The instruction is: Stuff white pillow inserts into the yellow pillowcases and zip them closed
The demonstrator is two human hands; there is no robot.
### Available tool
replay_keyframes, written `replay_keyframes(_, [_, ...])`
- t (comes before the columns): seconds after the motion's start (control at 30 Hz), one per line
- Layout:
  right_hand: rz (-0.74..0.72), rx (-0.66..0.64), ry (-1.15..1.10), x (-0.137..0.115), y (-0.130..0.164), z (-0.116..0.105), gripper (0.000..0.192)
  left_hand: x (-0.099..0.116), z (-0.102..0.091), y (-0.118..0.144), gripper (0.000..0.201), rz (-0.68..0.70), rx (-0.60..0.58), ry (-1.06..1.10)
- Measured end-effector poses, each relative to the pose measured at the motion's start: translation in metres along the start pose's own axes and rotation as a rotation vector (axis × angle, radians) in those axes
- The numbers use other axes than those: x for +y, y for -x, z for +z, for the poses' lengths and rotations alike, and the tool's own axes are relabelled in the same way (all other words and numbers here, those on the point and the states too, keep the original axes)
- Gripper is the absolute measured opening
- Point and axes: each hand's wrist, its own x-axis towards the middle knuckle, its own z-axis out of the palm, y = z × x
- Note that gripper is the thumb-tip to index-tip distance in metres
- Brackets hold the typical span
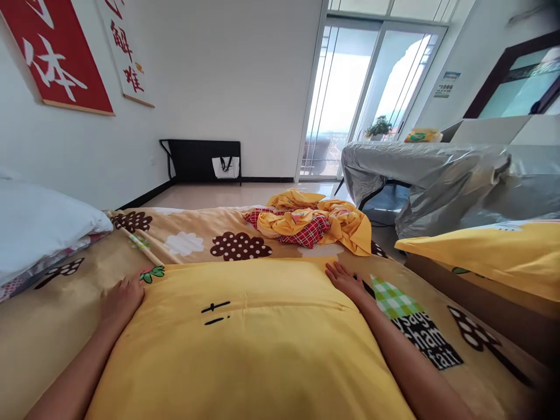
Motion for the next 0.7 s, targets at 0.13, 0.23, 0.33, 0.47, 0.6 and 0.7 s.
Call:
replay_keyframes(0.13, [0.018,0.088,-0.014,-0.003,0.019,-0.041,0.054,0.012,-0.049,0.015,0.050,0.122,0.073,0.003])
replay_keyframes(0.23, [-0.044,0.169,-0.020,-0.032,0.042,-0.071,0.057,0.057,-0.094,0.035,0.053,0.241,0.065,0.109])
replay_keyframes(0.33, [-0.335,0.233,-0.079,-0.088,0.076,-0.085,0.059,0.128,-0.119,0.067,0.054,0.589,-0.041,0.242])
replay_keyframes(0.47, [-0.690,0.091,-0.257,-0.133,0.119,-0.071,0.057,0.179,-0.094,0.106,0.054,0.907,-0.274,0.300])
replay_keyframes(0.6, [-0.574,0.123,-0.280,-0.102,0.132,-0.044,0.058,0.143,-0.050,0.120,0.051,0.754,-0.158,0.279])
replay_keyframes(0.7, [-0.482,0.150,-0.267,-0.061,0.133,-0.029,0.056,0.097,-0.036,0.123,0.051,0.640,-0.092,0.255])
